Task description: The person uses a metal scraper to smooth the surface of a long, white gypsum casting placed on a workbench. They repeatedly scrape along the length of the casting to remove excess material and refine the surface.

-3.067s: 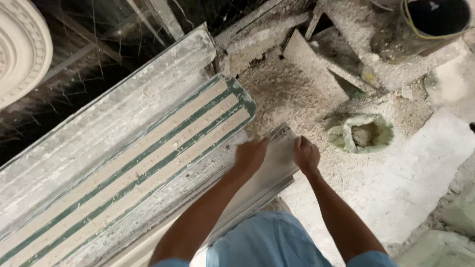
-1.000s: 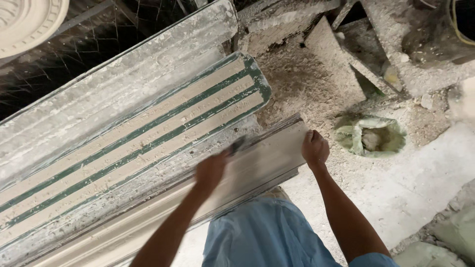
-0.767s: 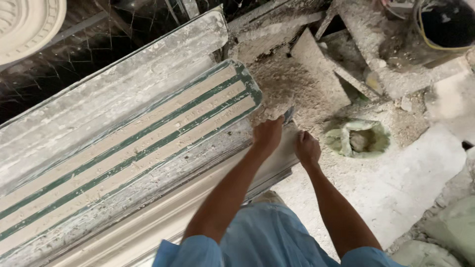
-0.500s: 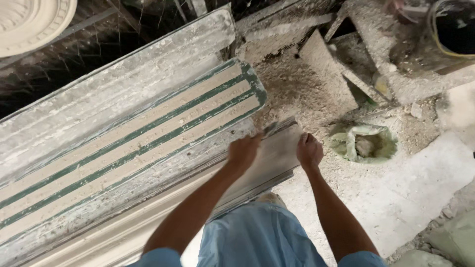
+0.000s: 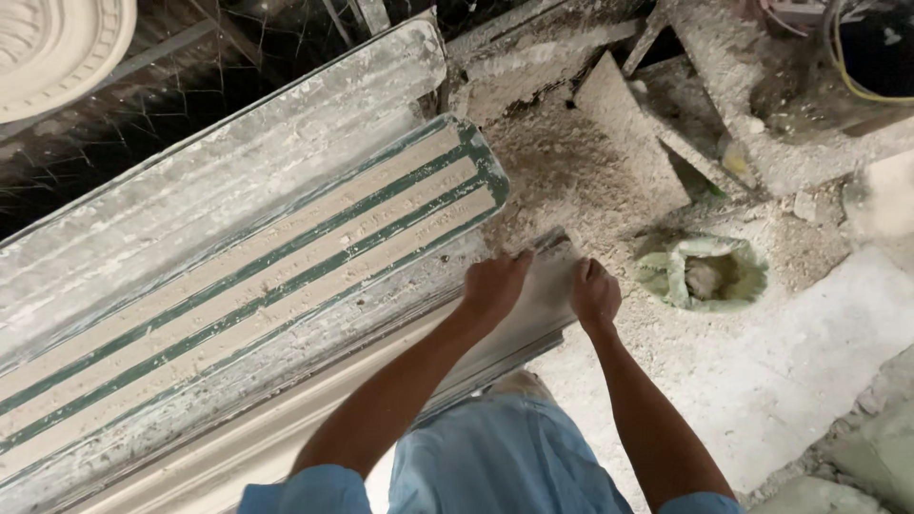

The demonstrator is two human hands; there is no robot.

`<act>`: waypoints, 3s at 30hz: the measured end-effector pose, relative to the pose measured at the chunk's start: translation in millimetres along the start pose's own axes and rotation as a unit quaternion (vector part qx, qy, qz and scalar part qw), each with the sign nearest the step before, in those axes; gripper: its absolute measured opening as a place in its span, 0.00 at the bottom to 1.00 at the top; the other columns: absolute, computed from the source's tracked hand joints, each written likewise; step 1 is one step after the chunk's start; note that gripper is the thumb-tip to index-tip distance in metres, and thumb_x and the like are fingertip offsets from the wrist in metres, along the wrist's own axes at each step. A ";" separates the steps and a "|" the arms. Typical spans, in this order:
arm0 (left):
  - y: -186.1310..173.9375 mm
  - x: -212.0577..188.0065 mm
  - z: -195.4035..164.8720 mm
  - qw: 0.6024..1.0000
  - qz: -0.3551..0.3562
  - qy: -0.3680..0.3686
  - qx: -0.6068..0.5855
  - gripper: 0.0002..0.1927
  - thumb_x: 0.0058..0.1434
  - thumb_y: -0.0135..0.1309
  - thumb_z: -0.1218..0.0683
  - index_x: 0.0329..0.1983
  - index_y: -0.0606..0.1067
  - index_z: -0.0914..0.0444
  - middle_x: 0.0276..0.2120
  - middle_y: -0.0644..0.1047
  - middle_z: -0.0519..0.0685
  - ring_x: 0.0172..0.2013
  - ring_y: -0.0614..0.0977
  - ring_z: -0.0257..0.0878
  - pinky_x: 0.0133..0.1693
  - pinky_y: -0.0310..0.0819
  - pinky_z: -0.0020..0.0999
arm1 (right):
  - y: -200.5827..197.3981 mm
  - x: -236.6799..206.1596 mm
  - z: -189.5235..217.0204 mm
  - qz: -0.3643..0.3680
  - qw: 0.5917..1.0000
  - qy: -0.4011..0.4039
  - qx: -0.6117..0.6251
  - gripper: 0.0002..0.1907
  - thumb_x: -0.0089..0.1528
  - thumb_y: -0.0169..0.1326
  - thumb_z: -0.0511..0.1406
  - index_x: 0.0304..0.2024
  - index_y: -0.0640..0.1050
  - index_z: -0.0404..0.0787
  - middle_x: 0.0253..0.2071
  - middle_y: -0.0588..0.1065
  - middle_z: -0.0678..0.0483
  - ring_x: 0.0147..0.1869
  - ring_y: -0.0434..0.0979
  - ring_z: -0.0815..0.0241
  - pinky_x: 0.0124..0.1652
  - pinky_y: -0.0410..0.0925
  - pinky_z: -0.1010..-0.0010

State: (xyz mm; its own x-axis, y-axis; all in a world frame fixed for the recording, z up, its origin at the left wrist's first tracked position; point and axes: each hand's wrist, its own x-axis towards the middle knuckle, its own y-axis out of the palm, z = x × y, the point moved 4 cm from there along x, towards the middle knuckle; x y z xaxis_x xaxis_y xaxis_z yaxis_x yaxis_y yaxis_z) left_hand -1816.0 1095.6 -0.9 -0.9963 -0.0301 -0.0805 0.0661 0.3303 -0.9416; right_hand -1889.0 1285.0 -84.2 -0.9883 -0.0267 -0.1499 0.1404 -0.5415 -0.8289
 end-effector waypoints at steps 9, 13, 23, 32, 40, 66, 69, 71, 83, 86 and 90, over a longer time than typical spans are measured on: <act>-5.5 44.1 -27.3 0.998 0.029 0.013 0.061 0.15 0.76 0.44 0.55 0.63 0.73 0.56 0.27 0.78 0.50 0.17 0.71 0.33 0.13 0.62 0.28 | 3.6 1.5 -11.3 0.021 1.000 0.000 0.014 0.27 0.71 0.35 0.50 0.41 0.80 0.39 0.34 0.78 0.35 0.40 0.78 0.30 0.42 0.68 0.42; -7.8 24.3 28.7 0.996 0.082 0.003 0.024 0.19 0.77 0.44 0.58 0.71 0.66 0.57 0.34 0.81 0.54 0.19 0.77 0.38 0.15 0.66 0.31 | 7.0 1.7 -14.7 0.008 1.000 -0.004 0.010 0.27 0.71 0.36 0.49 0.41 0.81 0.38 0.35 0.78 0.35 0.40 0.77 0.29 0.42 0.67 0.41; -52.1 -77.8 97.7 0.971 0.096 0.075 0.207 0.21 0.60 0.54 0.59 0.58 0.72 0.62 0.59 0.76 0.53 0.38 0.84 0.48 0.26 0.78 0.40 | 3.7 -1.8 -5.3 -0.002 1.000 -0.003 0.018 0.25 0.71 0.38 0.46 0.38 0.80 0.36 0.35 0.78 0.34 0.41 0.76 0.28 0.43 0.67 0.40; -33.8 -28.0 82.7 0.973 0.150 -0.120 -0.126 0.18 0.72 0.44 0.52 0.60 0.78 0.44 0.39 0.82 0.53 0.35 0.84 0.46 0.34 0.78 0.45 | -3.8 -5.2 4.4 -0.012 0.999 -0.027 0.022 0.24 0.69 0.39 0.46 0.39 0.80 0.36 0.35 0.78 0.35 0.40 0.76 0.28 0.41 0.66 0.39; -83.1 -181.6 136.9 0.973 0.070 -0.205 -0.084 0.32 0.67 0.48 0.54 0.75 0.58 0.44 0.31 0.81 0.55 0.23 0.81 0.45 0.24 0.76 0.46 | 14.9 3.3 -18.2 0.065 0.993 0.053 -0.079 0.29 0.75 0.36 0.52 0.53 0.76 0.35 0.44 0.77 0.34 0.46 0.77 0.34 0.45 0.67 0.41; 13.3 -878.6 83.4 0.386 -0.523 -0.635 -0.418 0.23 0.74 0.41 0.44 0.38 0.75 0.67 0.20 0.72 0.48 0.22 0.71 0.37 0.28 0.69 0.37 | 290.9 -639.1 297.9 0.612 0.624 -0.486 0.026 0.28 0.67 0.45 0.47 0.63 0.72 0.35 0.53 0.79 0.44 0.49 0.87 0.53 0.46 0.80 0.63; 35.6 -943.5 81.9 0.255 -0.559 -0.629 -0.476 0.23 0.74 0.44 0.44 0.36 0.73 0.68 0.20 0.69 0.49 0.17 0.70 0.36 0.22 0.68 0.35 | 313.8 -708.1 302.3 0.639 0.599 -0.479 -0.061 0.25 0.65 0.49 0.48 0.56 0.78 0.38 0.44 0.84 0.47 0.36 0.88 0.53 0.37 0.79 0.61; 52.8 -972.3 92.0 0.215 -0.574 -0.640 -0.463 0.22 0.73 0.45 0.44 0.37 0.76 0.68 0.20 0.70 0.48 0.16 0.71 0.35 0.20 0.68 0.33 | 332.3 -738.6 308.4 0.605 0.587 -0.522 -0.127 0.22 0.67 0.52 0.49 0.48 0.81 0.37 0.36 0.83 0.46 0.28 0.83 0.54 0.32 0.75 0.62; 81.5 -1084.7 279.7 0.237 -0.556 -0.628 -0.491 0.30 0.74 0.41 0.42 0.36 0.81 0.71 0.22 0.78 0.53 0.23 0.79 0.39 0.29 0.74 0.35 | 441.0 -955.2 396.2 0.709 0.423 -0.555 -0.096 0.28 0.65 0.49 0.47 0.64 0.71 0.42 0.65 0.72 0.48 0.69 0.72 0.53 0.62 0.66 0.59; 42.2 -1132.0 337.7 0.269 -0.565 -0.629 -0.462 0.30 0.73 0.40 0.43 0.32 0.82 0.71 0.24 0.82 0.55 0.27 0.82 0.40 0.33 0.76 0.34 | 442.0 -1036.4 450.7 0.745 0.400 -0.519 -0.128 0.32 0.66 0.48 0.48 0.70 0.64 0.45 0.72 0.67 0.50 0.75 0.65 0.53 0.70 0.60 0.56; -5.7 -1204.1 397.4 0.313 -0.587 -0.619 -0.417 0.28 0.71 0.42 0.43 0.32 0.80 0.72 0.23 0.82 0.57 0.26 0.83 0.43 0.31 0.77 0.38 | 430.7 -1133.9 523.1 0.766 0.306 -0.548 -0.142 0.33 0.68 0.49 0.46 0.73 0.59 0.44 0.73 0.65 0.48 0.77 0.61 0.50 0.71 0.55 0.55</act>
State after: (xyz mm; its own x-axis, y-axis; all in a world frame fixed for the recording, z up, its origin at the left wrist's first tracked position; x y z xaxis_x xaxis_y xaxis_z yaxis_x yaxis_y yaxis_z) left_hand -595.0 755.0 -28.5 0.5120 -0.7650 -0.3906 -0.8579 -0.4785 -0.1874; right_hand -738.6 642.6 10.7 0.8442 -0.4156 -0.3384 0.3335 0.9017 -0.2752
